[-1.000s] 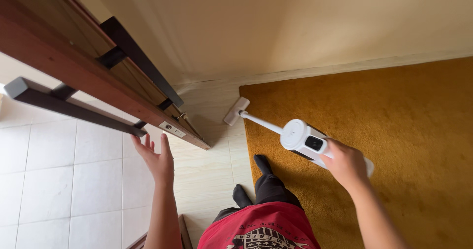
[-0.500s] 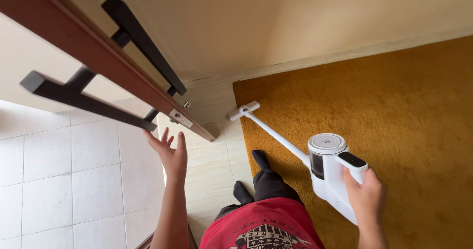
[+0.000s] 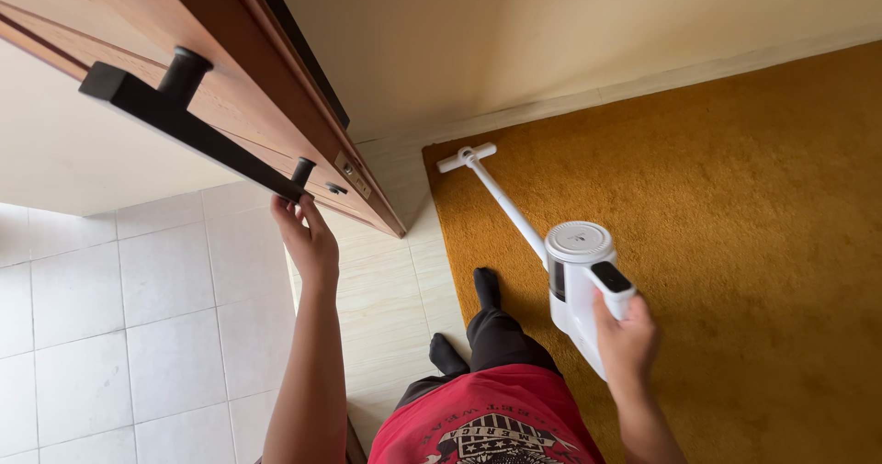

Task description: The person vacuums a carpet using a cordless vacuum cleaner, pushing and pulling the vacuum head across the rug and moving a door to reach the edges.

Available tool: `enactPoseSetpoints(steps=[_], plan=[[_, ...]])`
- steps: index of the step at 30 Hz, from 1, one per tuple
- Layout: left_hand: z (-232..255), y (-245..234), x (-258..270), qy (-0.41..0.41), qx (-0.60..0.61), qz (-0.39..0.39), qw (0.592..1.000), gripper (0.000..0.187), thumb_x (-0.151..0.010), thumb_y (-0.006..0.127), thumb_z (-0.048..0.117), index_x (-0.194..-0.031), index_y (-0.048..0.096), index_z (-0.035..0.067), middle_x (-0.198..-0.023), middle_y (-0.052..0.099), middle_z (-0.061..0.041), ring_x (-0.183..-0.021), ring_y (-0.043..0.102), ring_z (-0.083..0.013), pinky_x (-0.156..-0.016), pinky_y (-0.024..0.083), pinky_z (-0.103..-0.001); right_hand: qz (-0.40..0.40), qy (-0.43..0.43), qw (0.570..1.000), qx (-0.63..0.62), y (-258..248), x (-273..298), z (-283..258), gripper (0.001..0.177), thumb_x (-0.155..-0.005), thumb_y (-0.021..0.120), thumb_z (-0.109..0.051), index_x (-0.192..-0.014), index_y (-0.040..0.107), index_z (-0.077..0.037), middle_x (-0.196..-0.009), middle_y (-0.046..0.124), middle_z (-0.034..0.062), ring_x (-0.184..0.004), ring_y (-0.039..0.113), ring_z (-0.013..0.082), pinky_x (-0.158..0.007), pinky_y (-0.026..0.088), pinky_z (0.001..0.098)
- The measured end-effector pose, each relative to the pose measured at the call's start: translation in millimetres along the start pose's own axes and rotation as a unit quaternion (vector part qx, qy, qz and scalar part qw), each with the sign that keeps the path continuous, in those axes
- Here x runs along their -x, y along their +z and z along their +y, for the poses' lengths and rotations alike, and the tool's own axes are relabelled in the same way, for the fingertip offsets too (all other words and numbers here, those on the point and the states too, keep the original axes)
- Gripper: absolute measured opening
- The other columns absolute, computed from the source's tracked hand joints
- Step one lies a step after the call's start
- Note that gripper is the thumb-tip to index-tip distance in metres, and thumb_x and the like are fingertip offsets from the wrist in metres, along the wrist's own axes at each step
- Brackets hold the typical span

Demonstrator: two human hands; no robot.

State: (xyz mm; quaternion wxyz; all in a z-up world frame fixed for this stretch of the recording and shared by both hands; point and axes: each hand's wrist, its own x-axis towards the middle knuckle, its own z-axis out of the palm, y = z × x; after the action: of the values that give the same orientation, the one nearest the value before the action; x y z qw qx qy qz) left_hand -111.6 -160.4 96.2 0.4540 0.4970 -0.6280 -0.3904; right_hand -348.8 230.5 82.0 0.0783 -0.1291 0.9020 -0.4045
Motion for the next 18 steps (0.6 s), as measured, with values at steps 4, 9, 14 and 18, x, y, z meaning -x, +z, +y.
enactPoseSetpoints(steps=[4, 9, 14, 18], plan=[[-0.8, 17.1, -17.0, 0.035, -0.006, -0.008, 0.999, 0.032, -0.112, 0.056, 0.016, -0.138, 0.048, 0.000, -0.130, 0.064, -0.016, -0.129, 0.062, -0.0269, -0.107, 0.051, -0.039, 0.010, -0.028, 0.998, -0.047, 20.8, -11.8, -10.9, 0.027, -0.091, 0.077, -0.023, -0.105, 0.070, -0.001, -0.095, 0.077, 0.0127, -0.084, 0.075, 0.0218, -0.073, 0.057, 0.0363], [-3.0, 37.1, -45.4, 0.045, 0.027, -0.055, 0.997, 0.029, -0.107, 0.064, 0.013, -0.128, 0.048, 0.000, -0.121, 0.065, -0.013, -0.117, 0.069, -0.0219, -0.098, 0.055, -0.033, -0.011, -0.060, 0.997, -0.039, 34.8, -25.6, -19.5, 0.026, -0.090, 0.076, -0.021, -0.105, 0.069, -0.001, -0.095, 0.076, 0.0135, -0.083, 0.076, 0.0224, -0.073, 0.058, 0.0362], [-5.9, 68.1, -79.8, 0.011, -0.014, -0.076, 0.997, 0.033, -0.103, 0.069, 0.016, -0.123, 0.048, 0.000, -0.119, 0.066, -0.012, -0.111, 0.071, -0.0213, -0.093, 0.058, -0.032, -0.024, -0.068, 0.996, -0.047, 45.7, -36.1, -27.3, 0.025, -0.090, 0.077, -0.020, -0.103, 0.069, -0.001, -0.091, 0.077, 0.0132, -0.082, 0.076, 0.0222, -0.071, 0.058, 0.0360], [-8.2, 94.9, -100.5, 0.050, -0.010, -0.078, 0.996, 0.035, -0.103, 0.070, 0.015, -0.123, 0.046, -0.001, -0.122, 0.061, -0.013, -0.113, 0.071, -0.0227, -0.093, 0.060, -0.034, -0.037, -0.072, 0.996, -0.047, 42.2, -48.8, -35.3, 0.024, -0.090, 0.076, -0.021, -0.102, 0.068, -0.001, -0.091, 0.076, 0.0111, -0.079, 0.076, 0.0199, -0.068, 0.059, 0.0332]])
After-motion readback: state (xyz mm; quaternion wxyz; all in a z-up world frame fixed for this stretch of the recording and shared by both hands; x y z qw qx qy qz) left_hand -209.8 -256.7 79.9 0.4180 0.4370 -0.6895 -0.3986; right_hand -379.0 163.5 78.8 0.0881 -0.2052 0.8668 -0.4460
